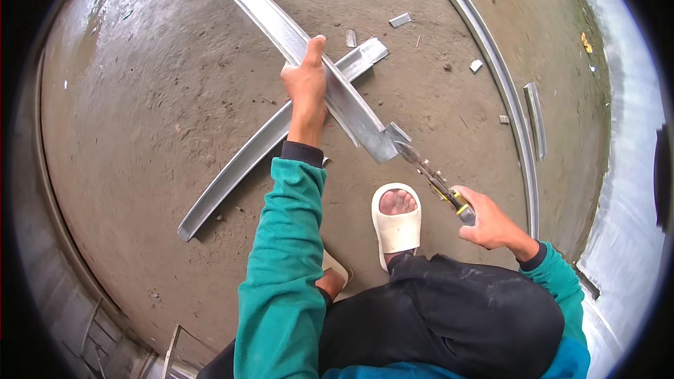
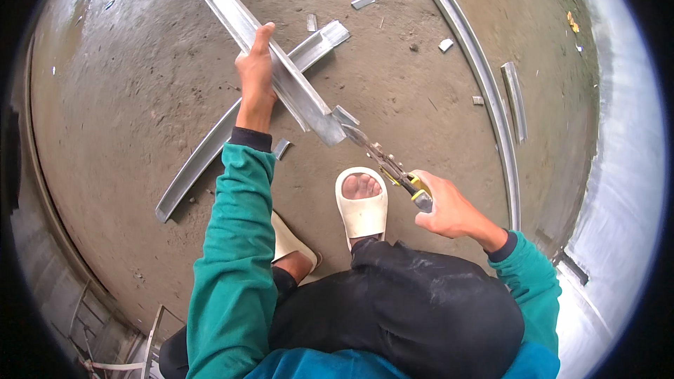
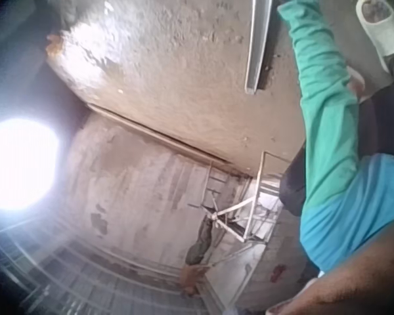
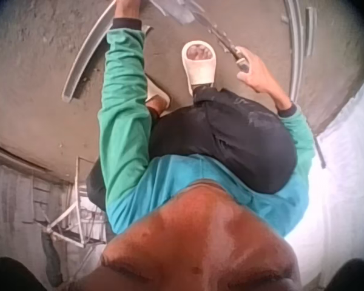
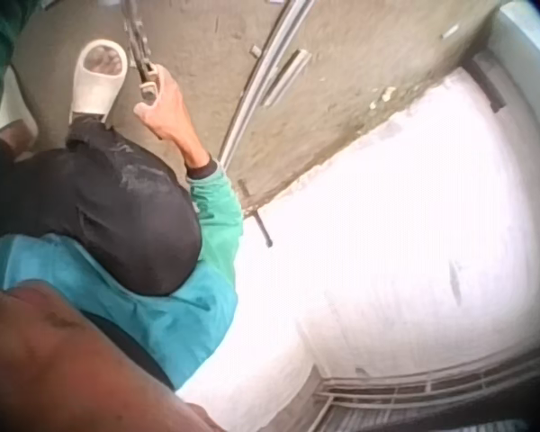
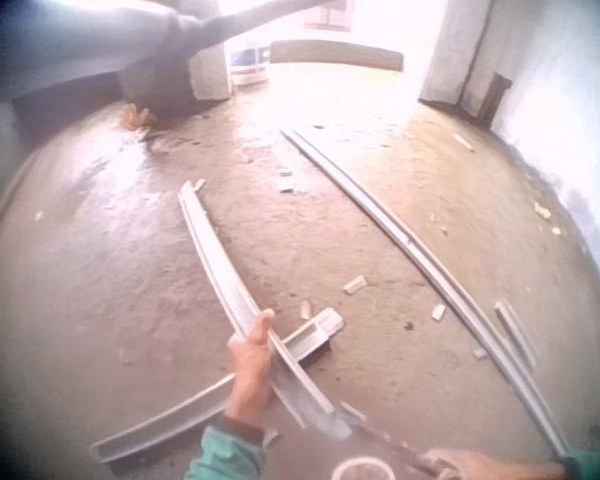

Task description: The person trims and cuts metal studs using snips. They hold a stud with one hand while using the tool to cut through the metal flanges, then pick up and begin cutting a longer metal stud.

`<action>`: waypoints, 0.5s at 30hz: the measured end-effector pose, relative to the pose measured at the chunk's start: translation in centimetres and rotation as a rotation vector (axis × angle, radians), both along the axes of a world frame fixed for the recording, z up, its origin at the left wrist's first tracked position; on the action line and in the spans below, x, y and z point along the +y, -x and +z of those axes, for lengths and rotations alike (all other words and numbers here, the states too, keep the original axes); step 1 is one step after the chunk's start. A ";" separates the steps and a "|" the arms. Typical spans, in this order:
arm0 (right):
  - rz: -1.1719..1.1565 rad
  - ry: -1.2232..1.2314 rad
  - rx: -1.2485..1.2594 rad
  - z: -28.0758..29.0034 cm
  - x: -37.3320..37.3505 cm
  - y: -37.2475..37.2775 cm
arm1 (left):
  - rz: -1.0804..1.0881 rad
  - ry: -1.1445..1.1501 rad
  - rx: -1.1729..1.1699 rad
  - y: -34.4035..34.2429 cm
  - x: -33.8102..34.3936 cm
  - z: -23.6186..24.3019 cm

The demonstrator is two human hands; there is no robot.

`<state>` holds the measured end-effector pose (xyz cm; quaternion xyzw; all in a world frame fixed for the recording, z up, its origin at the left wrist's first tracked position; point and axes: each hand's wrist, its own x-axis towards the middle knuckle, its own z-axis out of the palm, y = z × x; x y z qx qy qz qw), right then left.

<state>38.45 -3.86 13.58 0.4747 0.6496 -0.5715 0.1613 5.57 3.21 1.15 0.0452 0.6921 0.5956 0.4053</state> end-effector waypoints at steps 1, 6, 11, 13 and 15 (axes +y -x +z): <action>0.017 -0.027 -0.008 0.2 0.0 -0.1 | 0.002 0.000 -0.002 0.0 0.0 0.2; 0.009 -0.037 -0.037 0.5 0.2 0.5 | -0.005 -0.014 -0.046 -0.3 0.2 0.7; -0.030 -0.005 -0.076 0.3 0.8 1.7 | -0.026 -0.026 -0.030 -0.8 0.0 1.2; 0.011 -0.109 0.026 -0.8 0.2 1.0 | -0.011 -0.047 -0.019 -0.7 -0.1 1.1; 0.003 -0.123 0.025 -0.8 0.0 1.1 | -0.095 -0.062 -0.017 -0.2 -0.3 0.7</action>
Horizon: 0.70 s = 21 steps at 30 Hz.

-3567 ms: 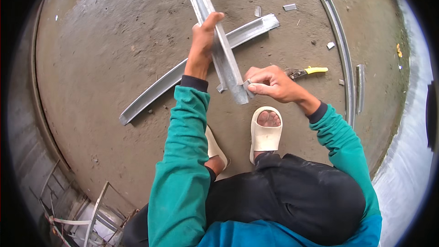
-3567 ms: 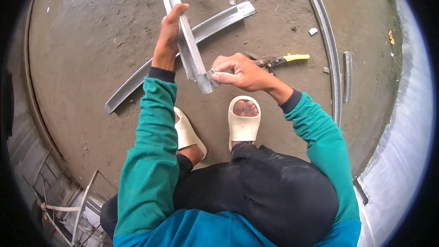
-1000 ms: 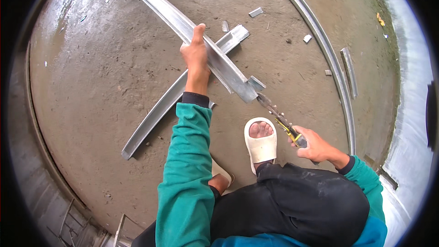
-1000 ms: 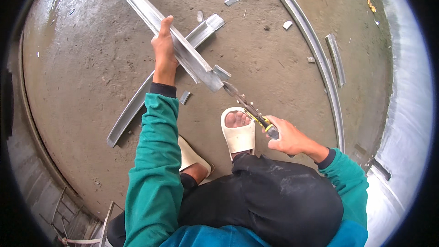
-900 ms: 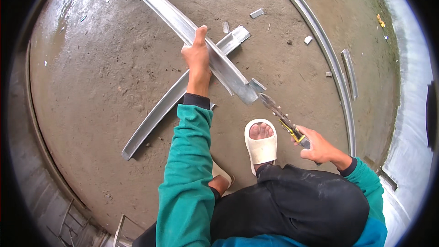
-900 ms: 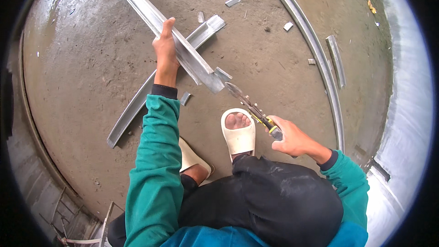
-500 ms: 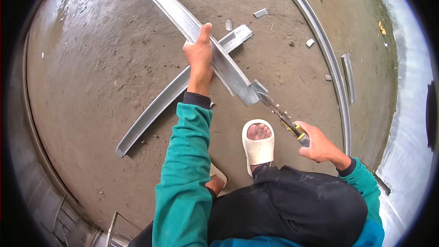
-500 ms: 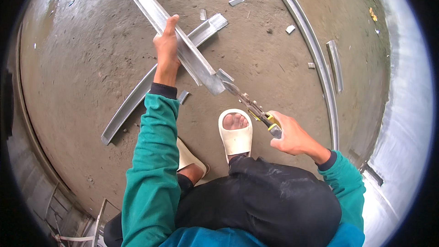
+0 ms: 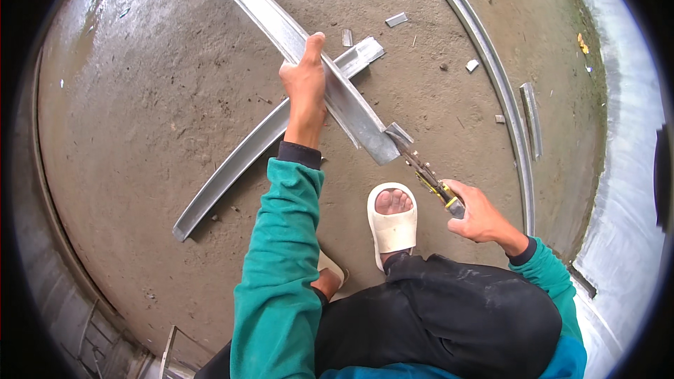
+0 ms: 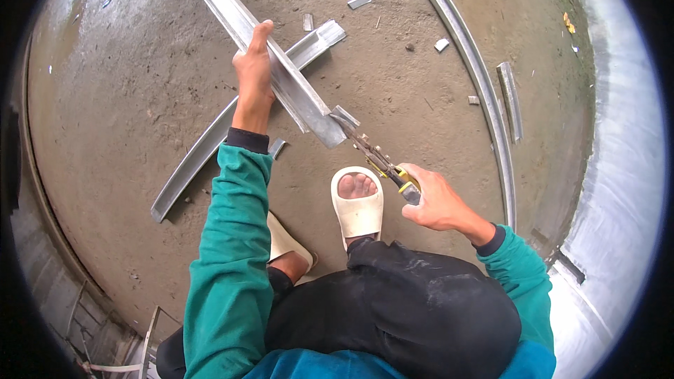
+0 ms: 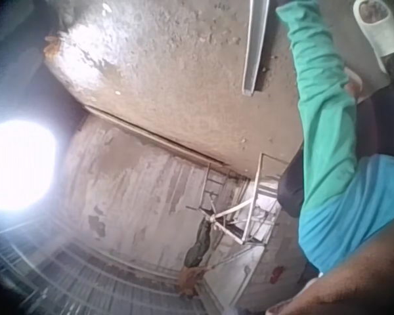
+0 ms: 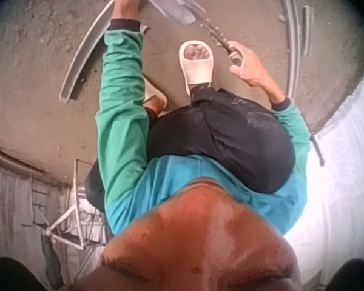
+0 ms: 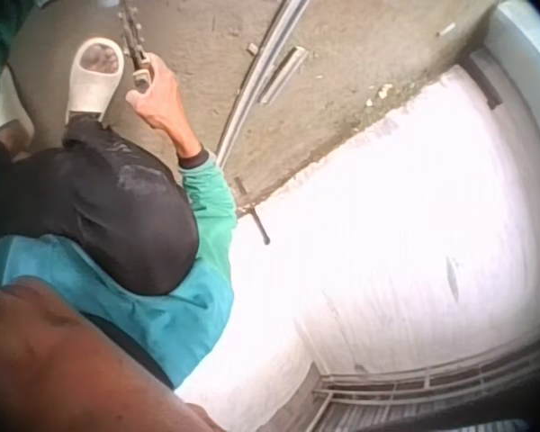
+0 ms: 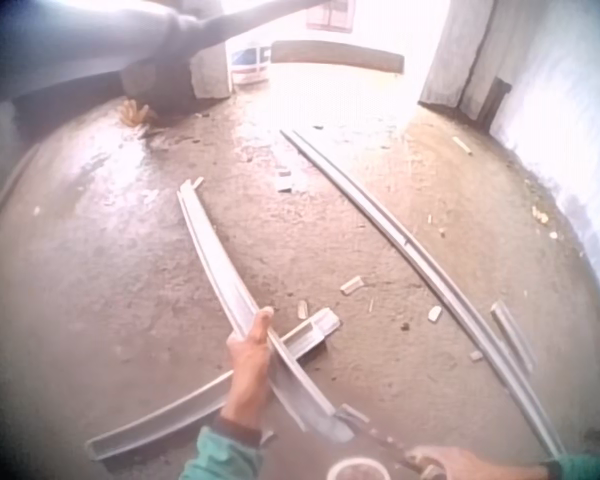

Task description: The person trims and cuts metal studs using snips. They hold a stud with one hand while using the tool to cut through the metal flanges, then pick up and begin cutting a longer metal stud.

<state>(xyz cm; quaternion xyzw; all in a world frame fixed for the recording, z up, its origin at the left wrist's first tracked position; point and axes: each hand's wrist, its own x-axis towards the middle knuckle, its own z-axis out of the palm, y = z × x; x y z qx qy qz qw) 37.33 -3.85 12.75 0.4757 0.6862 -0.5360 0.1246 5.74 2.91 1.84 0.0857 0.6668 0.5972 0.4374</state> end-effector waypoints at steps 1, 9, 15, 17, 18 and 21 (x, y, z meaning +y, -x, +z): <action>-0.012 -0.013 -0.004 -0.1 -0.1 0.0 | 0.002 0.000 -0.003 0.0 0.0 0.0; -0.121 -0.055 0.039 -1.1 -1.1 0.4 | 0.046 -0.023 -0.047 0.1 0.4 0.3; -0.122 -0.144 0.091 -3.3 -1.1 -0.6 | 0.054 -0.028 -0.061 -0.3 1.0 0.4; -0.106 -0.175 0.127 -3.6 -0.9 -0.5 | 0.060 -0.032 -0.066 0.0 0.9 0.3; -0.110 -0.175 0.129 -3.4 -0.8 -0.2 | 0.065 -0.036 -0.076 0.1 0.9 0.3; -0.132 -0.175 0.114 -3.5 -0.9 0.6 | 0.085 -0.015 -0.072 -0.1 1.0 1.0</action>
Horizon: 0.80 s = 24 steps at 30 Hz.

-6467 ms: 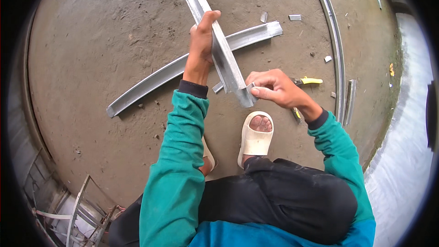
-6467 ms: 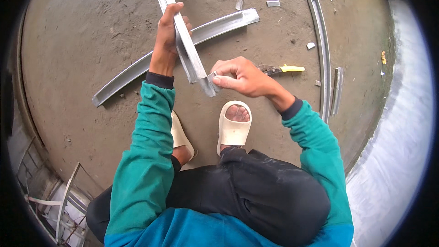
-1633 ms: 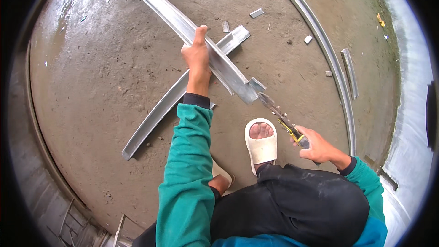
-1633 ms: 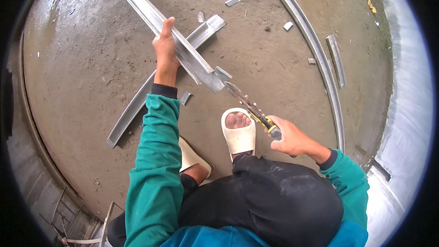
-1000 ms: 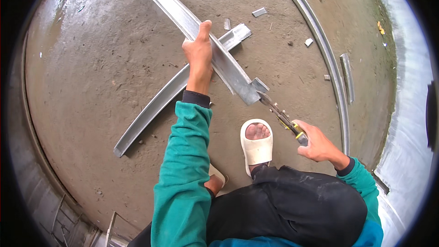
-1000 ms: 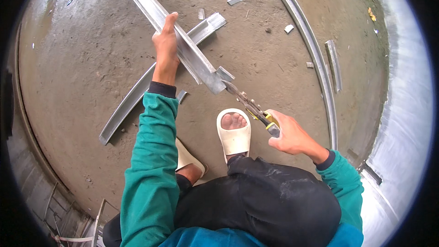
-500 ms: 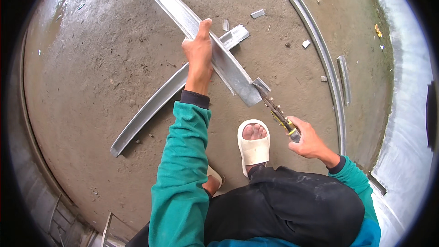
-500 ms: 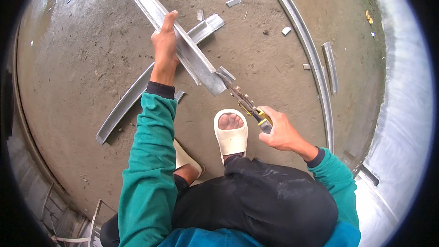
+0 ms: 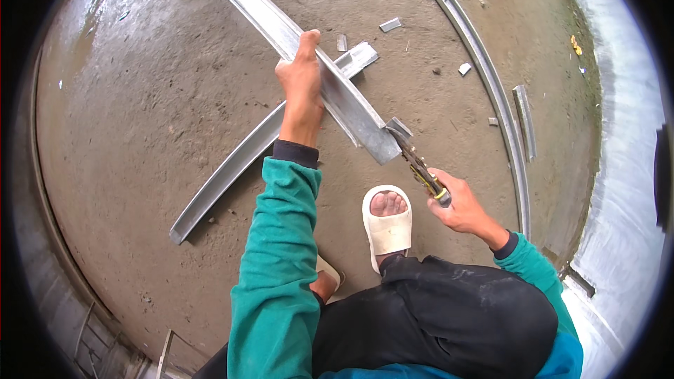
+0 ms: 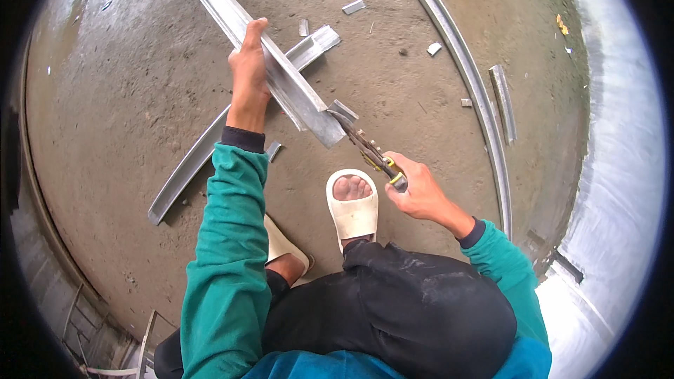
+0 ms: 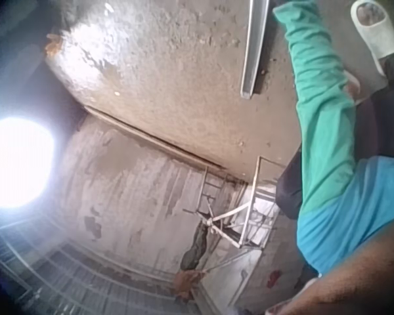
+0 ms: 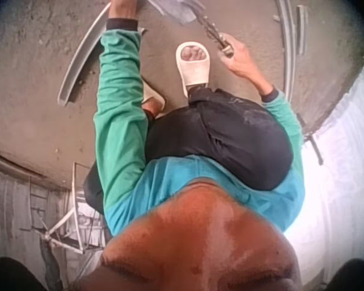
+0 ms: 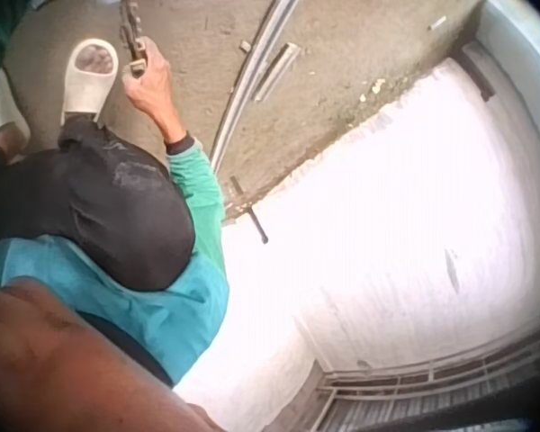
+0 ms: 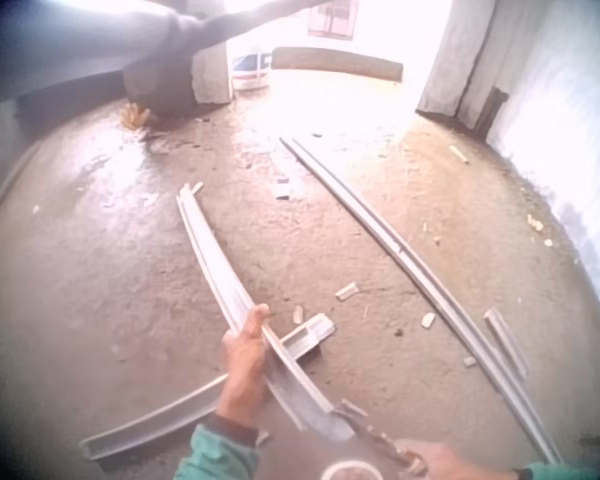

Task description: The person trims and cuts metal studs using snips. They hold a stud with one hand while using the tool to cut through the metal flanges, then pick up and begin cutting a longer metal stud.

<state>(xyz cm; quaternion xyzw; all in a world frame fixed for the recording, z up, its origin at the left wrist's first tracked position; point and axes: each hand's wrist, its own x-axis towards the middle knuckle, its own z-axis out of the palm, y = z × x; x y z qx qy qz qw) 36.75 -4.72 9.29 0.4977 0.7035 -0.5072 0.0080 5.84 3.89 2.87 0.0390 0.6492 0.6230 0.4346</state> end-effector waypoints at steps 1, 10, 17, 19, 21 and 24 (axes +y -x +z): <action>-0.016 0.002 -0.008 0.0 0.0 0.2 | 0.001 0.000 0.000 0.1 -0.1 0.0; 0.039 -0.111 0.026 -2.3 0.6 -0.7 | -0.015 0.028 -0.013 -0.3 0.2 0.0; 0.043 0.089 0.020 0.0 -0.2 0.1 | -0.016 0.022 -0.017 0.1 -0.2 0.4; 0.023 0.154 0.036 -0.1 -0.1 0.0 | -0.009 0.025 -0.032 0.0 -0.2 0.7; 0.054 0.131 0.072 -0.3 -0.1 -0.7 | -0.015 0.010 -0.070 -0.3 -0.3 0.9; 0.063 0.129 0.145 -0.2 -0.8 -0.6 | 0.001 -0.012 -0.040 0.0 -0.5 0.8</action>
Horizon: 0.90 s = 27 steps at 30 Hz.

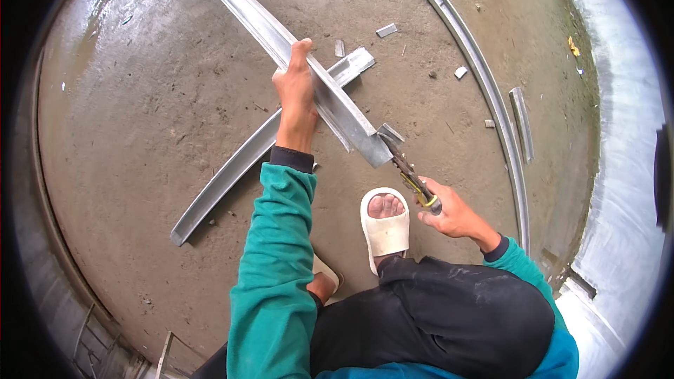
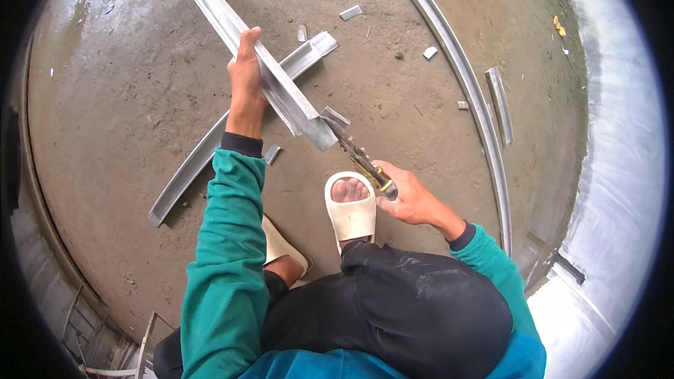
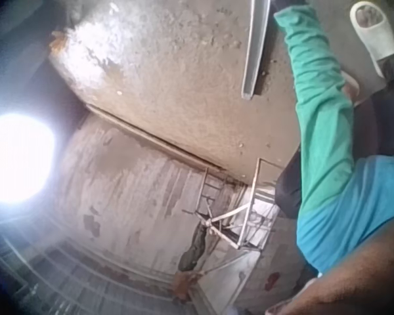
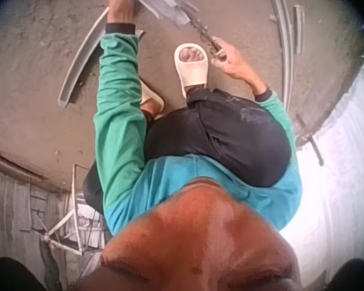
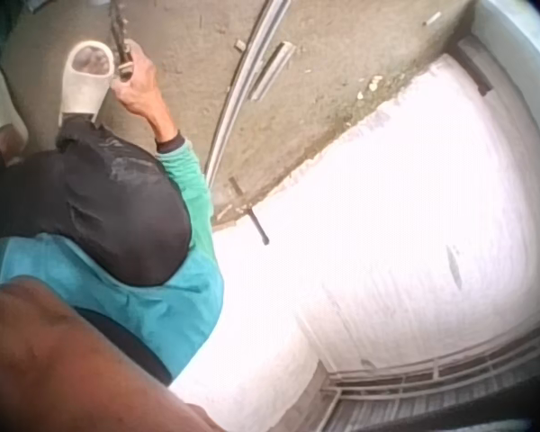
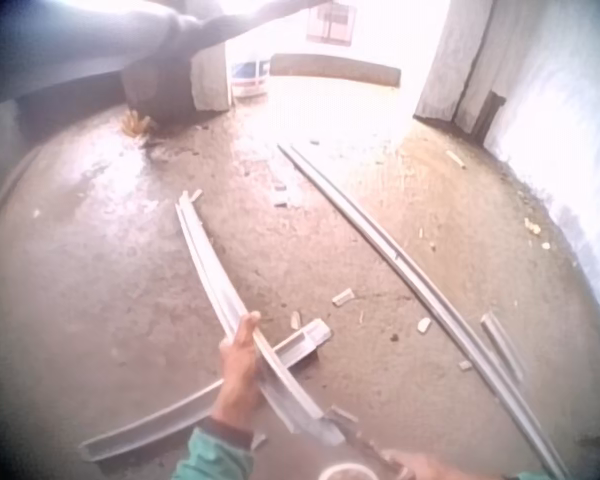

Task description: The person trims and cuts metal studs using snips. They hold a stud with one hand while using the tool to cut through the metal flanges, then pick up and begin cutting a longer metal stud.

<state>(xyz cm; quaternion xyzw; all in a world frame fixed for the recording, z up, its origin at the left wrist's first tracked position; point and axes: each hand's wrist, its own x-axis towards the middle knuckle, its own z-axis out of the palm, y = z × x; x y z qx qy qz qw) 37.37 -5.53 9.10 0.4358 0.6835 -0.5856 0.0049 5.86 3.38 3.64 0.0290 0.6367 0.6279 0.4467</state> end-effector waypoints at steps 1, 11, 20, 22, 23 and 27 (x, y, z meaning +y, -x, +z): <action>-0.026 0.021 0.022 0.1 -0.2 0.2 | 0.000 0.002 0.002 0.1 -0.1 -0.1; -0.044 0.008 -0.078 0.7 -0.4 1.2 | 0.022 -0.044 -0.064 0.0 -0.1 -0.2; 0.025 0.175 -0.041 2.2 0.0 1.7 | 0.010 -0.078 -0.080 0.1 -0.2 0.5; -0.032 0.141 0.073 1.7 -0.1 1.8 | -0.003 -0.091 -0.073 0.2 -0.3 0.4; -0.028 0.143 0.078 1.7 0.0 1.9 | -0.018 -0.090 -0.064 0.3 -0.2 0.2; 0.068 0.083 0.047 0.5 0.3 0.6 | -0.041 -0.063 -0.025 0.4 -0.3 0.3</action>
